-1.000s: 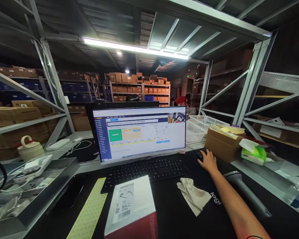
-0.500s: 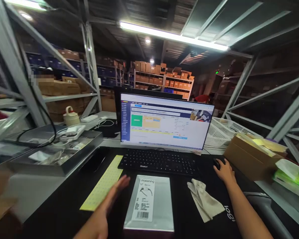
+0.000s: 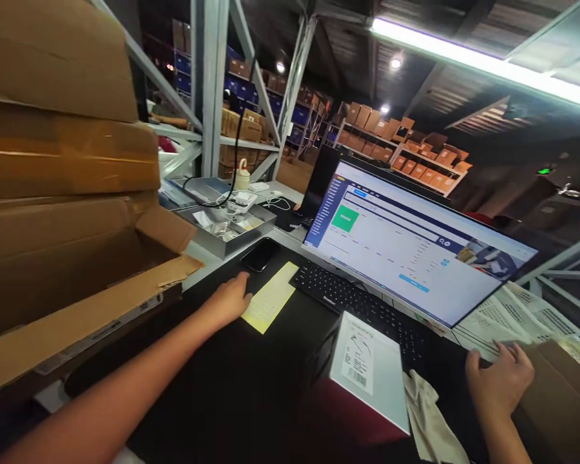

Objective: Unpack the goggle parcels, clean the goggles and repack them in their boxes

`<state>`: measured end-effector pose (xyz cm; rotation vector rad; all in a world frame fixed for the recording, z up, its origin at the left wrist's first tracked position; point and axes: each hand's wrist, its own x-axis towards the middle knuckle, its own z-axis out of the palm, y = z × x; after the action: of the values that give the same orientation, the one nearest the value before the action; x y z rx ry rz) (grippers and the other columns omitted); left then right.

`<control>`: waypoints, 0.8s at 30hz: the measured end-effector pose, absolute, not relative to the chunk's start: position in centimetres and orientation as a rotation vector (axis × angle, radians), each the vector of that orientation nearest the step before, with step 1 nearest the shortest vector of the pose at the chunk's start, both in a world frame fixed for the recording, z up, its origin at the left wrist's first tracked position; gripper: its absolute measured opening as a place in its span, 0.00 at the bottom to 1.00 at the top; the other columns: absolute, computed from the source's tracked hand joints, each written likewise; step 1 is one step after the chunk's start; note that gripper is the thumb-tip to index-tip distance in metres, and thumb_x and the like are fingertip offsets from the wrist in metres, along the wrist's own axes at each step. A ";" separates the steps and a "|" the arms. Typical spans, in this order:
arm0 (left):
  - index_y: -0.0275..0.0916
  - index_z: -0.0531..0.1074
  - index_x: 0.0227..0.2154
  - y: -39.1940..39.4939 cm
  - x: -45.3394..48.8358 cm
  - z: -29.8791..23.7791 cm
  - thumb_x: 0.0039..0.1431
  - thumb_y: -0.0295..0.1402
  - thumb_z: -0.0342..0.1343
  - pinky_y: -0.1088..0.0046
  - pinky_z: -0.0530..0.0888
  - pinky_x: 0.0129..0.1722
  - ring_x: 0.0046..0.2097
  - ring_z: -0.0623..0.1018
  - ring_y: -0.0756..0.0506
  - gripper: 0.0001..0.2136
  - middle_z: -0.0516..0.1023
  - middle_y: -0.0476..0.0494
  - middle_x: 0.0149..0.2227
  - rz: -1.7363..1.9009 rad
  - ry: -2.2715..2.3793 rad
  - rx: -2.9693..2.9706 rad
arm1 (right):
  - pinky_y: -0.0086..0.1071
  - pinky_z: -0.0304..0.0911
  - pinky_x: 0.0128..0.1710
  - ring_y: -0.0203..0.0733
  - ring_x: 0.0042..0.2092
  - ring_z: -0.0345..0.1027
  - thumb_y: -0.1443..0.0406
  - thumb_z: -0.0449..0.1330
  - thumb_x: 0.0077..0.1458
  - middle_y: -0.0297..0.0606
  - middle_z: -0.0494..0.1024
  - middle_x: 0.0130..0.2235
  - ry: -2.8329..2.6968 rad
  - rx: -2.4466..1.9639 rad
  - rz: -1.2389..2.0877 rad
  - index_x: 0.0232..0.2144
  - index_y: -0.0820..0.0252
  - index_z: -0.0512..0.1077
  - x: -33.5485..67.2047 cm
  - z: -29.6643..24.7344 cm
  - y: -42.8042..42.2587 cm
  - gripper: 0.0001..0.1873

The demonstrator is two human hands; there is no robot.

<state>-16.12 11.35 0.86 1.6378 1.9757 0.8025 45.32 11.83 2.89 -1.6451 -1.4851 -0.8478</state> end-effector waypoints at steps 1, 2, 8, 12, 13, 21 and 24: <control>0.32 0.66 0.55 11.4 -16.0 0.6 0.57 0.28 0.55 0.52 0.69 0.56 0.53 0.75 0.34 0.22 0.75 0.31 0.50 0.795 1.953 1.633 | 0.60 0.53 0.61 0.71 0.62 0.58 0.59 0.56 0.56 0.66 0.70 0.49 -1.550 -1.563 -0.872 0.49 0.76 0.72 43.1 4.2 12.0 0.26; 0.33 0.65 0.57 11.4 -16.0 0.5 0.59 0.26 0.55 0.54 0.69 0.56 0.53 0.76 0.37 0.22 0.74 0.33 0.51 0.793 1.928 1.626 | 0.58 0.57 0.59 0.69 0.60 0.62 0.59 0.57 0.55 0.63 0.72 0.48 -1.610 -1.451 -0.885 0.46 0.73 0.74 40.5 5.6 12.2 0.22; 0.35 0.63 0.58 10.2 -15.3 0.0 0.52 0.21 0.59 0.58 0.72 0.54 0.52 0.75 0.39 0.29 0.67 0.36 0.55 0.865 1.830 1.492 | 0.49 0.66 0.49 0.53 0.46 0.72 0.62 0.58 0.60 0.48 0.78 0.42 -2.206 -1.058 -0.083 0.40 0.59 0.75 22.8 11.9 14.8 0.10; 0.36 0.65 0.55 9.7 -14.1 -0.2 0.41 0.22 0.62 0.60 0.68 0.60 0.58 0.71 0.36 0.34 0.60 0.36 0.57 1.008 1.784 1.363 | 0.38 0.71 0.40 0.45 0.37 0.74 0.57 0.61 0.58 0.40 0.80 0.37 -2.534 -0.933 0.333 0.39 0.56 0.78 12.9 10.5 18.6 0.11; 0.38 0.65 0.55 9.6 -13.8 -0.3 0.40 0.23 0.63 0.61 0.70 0.59 0.57 0.72 0.37 0.34 0.59 0.36 0.57 1.044 1.766 1.322 | 0.37 0.71 0.40 0.45 0.38 0.74 0.57 0.64 0.56 0.39 0.80 0.37 -2.582 -0.891 0.397 0.39 0.56 0.78 10.9 9.5 19.2 0.12; 0.37 0.55 0.57 9.3 -12.3 -0.1 0.47 0.31 0.65 0.69 0.77 0.38 0.39 0.80 0.46 0.35 0.65 0.30 0.56 1.241 1.519 1.010 | 0.35 0.70 0.40 0.44 0.40 0.73 0.54 0.76 0.42 0.40 0.79 0.41 -2.755 -0.503 0.738 0.40 0.57 0.78 4.4 3.2 19.4 0.24; 0.36 0.57 0.55 9.5 -12.2 -0.6 0.40 0.27 0.67 0.72 0.73 0.30 0.31 0.78 0.47 0.37 0.76 0.43 0.40 1.211 1.437 1.028 | 0.37 0.69 0.42 0.44 0.41 0.72 0.53 0.74 0.45 0.42 0.78 0.41 -2.694 -0.466 0.796 0.38 0.58 0.77 5.2 2.4 19.2 0.22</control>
<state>-12.19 9.45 -0.58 1.0280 1.4368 1.2108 5.15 19.20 2.42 -0.4663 -2.6944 0.7956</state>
